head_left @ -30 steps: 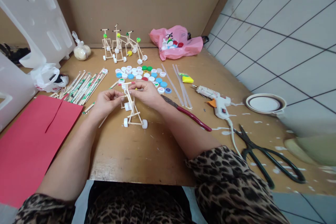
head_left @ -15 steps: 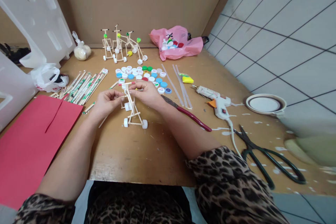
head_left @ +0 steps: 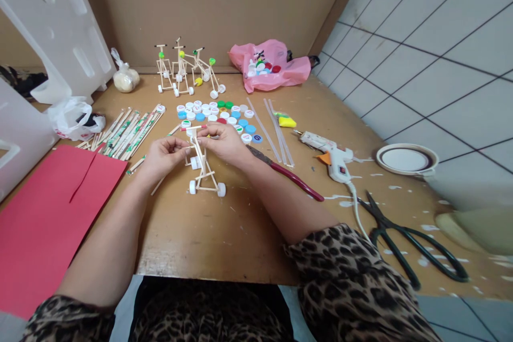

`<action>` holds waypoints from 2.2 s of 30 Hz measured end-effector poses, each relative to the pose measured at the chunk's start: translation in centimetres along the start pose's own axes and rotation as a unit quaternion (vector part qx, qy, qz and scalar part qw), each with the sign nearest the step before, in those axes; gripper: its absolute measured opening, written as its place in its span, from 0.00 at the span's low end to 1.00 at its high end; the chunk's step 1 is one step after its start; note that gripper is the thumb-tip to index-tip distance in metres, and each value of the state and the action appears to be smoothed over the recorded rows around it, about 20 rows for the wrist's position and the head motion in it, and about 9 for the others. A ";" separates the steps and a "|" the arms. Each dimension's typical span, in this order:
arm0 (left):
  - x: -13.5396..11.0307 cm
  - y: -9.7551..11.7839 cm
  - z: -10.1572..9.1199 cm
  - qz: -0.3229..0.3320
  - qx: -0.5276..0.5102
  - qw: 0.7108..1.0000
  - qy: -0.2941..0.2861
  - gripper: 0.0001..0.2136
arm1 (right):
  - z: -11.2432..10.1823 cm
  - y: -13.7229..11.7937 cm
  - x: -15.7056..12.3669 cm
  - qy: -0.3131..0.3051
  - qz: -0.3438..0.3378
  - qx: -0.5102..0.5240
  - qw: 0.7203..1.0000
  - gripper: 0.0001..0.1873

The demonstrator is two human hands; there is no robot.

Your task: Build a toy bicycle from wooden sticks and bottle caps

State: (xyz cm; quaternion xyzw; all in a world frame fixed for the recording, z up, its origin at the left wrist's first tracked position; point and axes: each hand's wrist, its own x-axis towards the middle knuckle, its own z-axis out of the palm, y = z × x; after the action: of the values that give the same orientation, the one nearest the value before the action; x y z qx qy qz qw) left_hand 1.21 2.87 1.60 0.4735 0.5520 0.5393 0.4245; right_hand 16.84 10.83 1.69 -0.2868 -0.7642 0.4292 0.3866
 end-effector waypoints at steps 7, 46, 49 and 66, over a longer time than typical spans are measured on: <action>0.0 0.0 0.0 -0.007 -0.010 1.000 0.004 0.15 | 0.0 0.0 0.0 0.004 0.002 0.001 1.000 0.03; 0.0 -0.4 -0.1 0.005 -0.003 1.000 0.001 0.12 | 0.0 0.1 0.1 -0.001 -0.010 -0.006 1.000 0.03; 0.0 -0.5 -0.1 0.004 -0.005 1.000 -0.002 0.12 | -0.1 0.1 0.1 -0.002 -0.012 -0.009 1.000 0.04; 0.1 -0.6 -0.1 -0.004 -0.009 1.000 -0.003 0.12 | 0.0 0.1 0.1 0.006 -0.011 0.007 1.000 0.03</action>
State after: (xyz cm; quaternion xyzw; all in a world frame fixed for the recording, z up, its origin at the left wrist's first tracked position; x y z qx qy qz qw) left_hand 1.06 2.96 1.04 0.4687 0.5479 0.5413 0.4326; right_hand 16.81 10.90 1.67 -0.2782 -0.7623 0.4283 0.3976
